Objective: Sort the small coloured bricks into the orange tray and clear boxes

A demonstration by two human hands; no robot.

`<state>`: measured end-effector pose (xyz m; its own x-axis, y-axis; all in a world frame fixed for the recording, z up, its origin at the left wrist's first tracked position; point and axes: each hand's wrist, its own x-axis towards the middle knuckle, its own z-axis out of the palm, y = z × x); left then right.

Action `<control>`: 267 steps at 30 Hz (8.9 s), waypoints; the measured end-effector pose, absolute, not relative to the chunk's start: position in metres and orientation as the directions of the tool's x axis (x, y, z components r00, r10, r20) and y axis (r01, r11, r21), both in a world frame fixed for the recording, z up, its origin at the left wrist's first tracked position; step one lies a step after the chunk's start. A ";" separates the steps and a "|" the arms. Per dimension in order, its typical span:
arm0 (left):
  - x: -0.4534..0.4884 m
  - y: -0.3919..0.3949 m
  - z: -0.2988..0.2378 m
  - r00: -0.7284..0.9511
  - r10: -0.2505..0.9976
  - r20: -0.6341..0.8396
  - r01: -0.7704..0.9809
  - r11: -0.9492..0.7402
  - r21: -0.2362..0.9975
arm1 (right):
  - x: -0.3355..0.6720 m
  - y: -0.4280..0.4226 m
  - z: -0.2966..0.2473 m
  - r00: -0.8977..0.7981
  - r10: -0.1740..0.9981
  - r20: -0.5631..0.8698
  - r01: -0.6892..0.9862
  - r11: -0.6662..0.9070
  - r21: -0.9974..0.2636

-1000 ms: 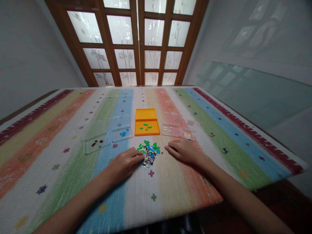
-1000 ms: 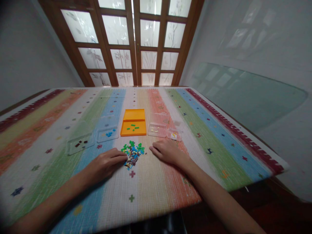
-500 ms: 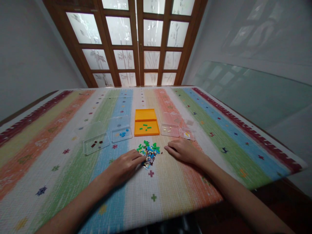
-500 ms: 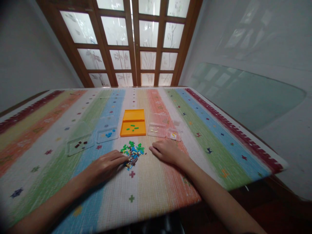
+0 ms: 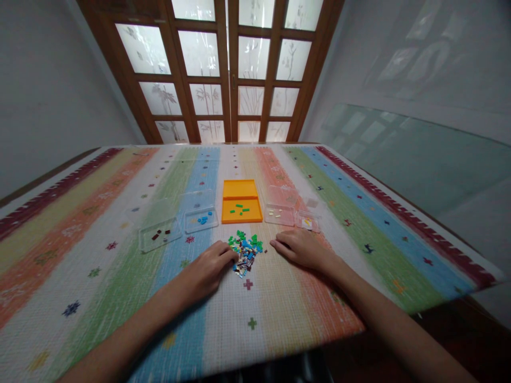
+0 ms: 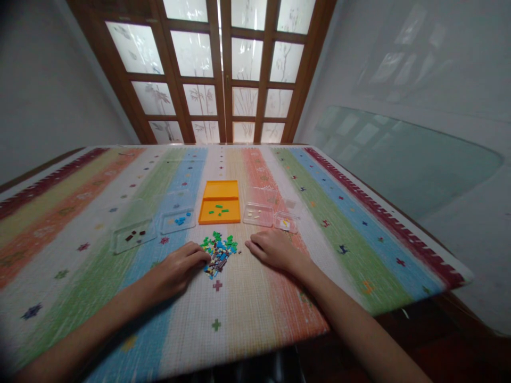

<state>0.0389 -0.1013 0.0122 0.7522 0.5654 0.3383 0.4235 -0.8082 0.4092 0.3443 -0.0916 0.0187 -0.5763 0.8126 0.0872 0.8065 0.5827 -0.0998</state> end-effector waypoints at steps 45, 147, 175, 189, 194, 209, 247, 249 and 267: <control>-0.087 -0.028 0.042 0.407 0.881 0.240 0.820 -0.468 0.329 | 0.347 -0.091 0.016 -0.553 0.831 0.060 0.821 0.556 -0.130; 0.025 -0.099 0.042 0.793 0.581 0.182 0.433 -0.748 0.503 | 0.341 -0.093 0.026 -0.557 0.829 0.043 0.822 0.558 -0.116; 0.050 -0.112 0.029 0.789 0.504 0.351 0.305 -0.818 0.487 | 0.342 -0.093 0.023 -0.560 0.827 0.044 0.818 0.561 -0.125; 0.042 -0.110 0.039 0.757 0.603 0.250 0.440 -0.755 0.487 | 0.342 -0.093 0.025 -0.554 0.832 0.036 0.821 0.554 -0.137; 0.043 -0.110 0.041 0.724 0.655 0.216 0.517 -0.723 0.458 | 0.342 -0.093 0.026 -0.555 0.831 0.037 0.822 0.554 -0.134; 0.035 -0.110 0.040 0.725 0.670 0.159 0.569 -0.713 0.410 | 0.343 -0.093 0.025 -0.558 0.829 0.041 0.819 0.558 -0.132; 0.035 -0.112 0.023 0.710 0.687 0.154 0.602 -0.706 0.373 | 0.343 -0.093 0.021 -0.561 0.824 0.077 0.818 0.566 -0.102; 0.027 -0.099 0.025 0.686 0.695 0.215 0.595 -0.707 0.382 | 0.343 -0.092 0.021 -0.564 0.822 0.080 0.816 0.570 -0.101; 0.003 0.007 0.039 0.527 0.825 0.204 0.740 -0.563 0.369 | 0.344 -0.090 0.019 -0.579 0.809 0.103 0.802 0.588 -0.104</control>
<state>0.0029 0.0072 0.0389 0.5267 0.8253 0.2036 0.7396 -0.5630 0.3688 0.3437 -0.0904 0.0186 -0.5790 0.8088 0.1031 0.8024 0.5877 -0.1038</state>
